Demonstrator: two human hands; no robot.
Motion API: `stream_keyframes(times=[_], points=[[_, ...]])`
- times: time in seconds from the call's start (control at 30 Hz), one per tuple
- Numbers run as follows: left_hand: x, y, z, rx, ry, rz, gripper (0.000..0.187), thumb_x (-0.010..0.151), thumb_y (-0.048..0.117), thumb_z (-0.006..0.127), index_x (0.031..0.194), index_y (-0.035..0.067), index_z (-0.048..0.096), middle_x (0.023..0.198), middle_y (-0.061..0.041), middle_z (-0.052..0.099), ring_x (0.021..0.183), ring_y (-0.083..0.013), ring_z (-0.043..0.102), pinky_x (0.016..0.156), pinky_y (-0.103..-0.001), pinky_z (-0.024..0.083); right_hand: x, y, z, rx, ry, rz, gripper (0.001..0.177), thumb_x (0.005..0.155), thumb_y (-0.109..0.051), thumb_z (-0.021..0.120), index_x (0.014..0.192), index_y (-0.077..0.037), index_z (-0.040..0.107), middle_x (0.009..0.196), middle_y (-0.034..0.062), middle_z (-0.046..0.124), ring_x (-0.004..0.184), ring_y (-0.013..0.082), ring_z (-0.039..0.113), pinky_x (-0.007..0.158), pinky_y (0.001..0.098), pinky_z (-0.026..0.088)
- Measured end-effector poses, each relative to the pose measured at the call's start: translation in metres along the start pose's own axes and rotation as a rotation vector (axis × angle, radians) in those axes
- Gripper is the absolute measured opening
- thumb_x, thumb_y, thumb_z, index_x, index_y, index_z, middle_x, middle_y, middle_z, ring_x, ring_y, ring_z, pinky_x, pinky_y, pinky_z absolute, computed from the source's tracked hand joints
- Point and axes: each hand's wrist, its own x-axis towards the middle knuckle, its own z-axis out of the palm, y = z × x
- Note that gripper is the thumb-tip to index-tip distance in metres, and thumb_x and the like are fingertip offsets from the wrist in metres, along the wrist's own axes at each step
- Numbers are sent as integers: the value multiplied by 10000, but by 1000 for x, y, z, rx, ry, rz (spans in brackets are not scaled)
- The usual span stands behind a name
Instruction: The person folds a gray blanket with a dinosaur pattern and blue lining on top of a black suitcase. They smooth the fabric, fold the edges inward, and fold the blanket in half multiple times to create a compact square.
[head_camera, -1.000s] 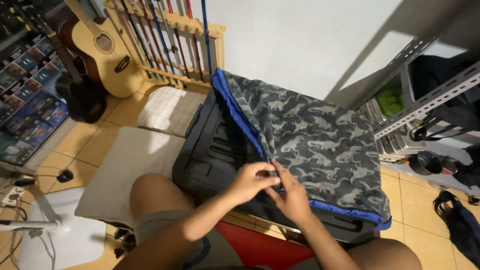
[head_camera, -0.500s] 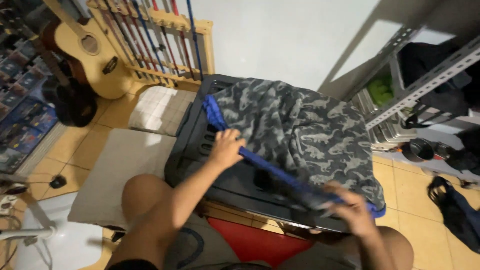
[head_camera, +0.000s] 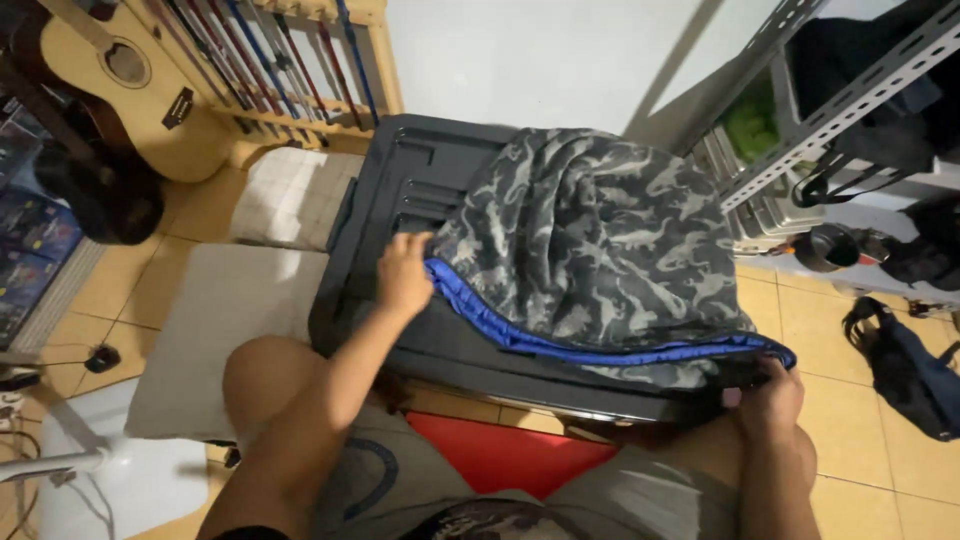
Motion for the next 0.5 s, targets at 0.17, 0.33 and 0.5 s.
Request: stream_keyframes(times=[0.17,0.33,0.5], points=[[3,-45,12,-325,-370,-280,511,759,254,856,1241,183,703,1277,-80,685,1220,-329,581,1057,-430,450,8,-123,-26,890,190,810,119,888,-160,587,963,-222,655,906,-33,655,870,146,640,689,294,539],[3,-20,16,-300,-325,-261,397,755,198,854,1109,189,674,1180,-32,659,1100,-273,653,902,-426,502,4,-53,-6,505,104,407,290,772,-93,681,1062,-87,684,1125,-2,646,1059,150,609,927,213,462],[12,-28,28,-291,151,-30,407,568,-67,707,910,129,609,929,-85,631,843,-311,644,793,-406,496,7,-63,-8,1203,313,703,137,876,-51,620,887,-186,644,891,-39,660,926,122,653,881,232,543]])
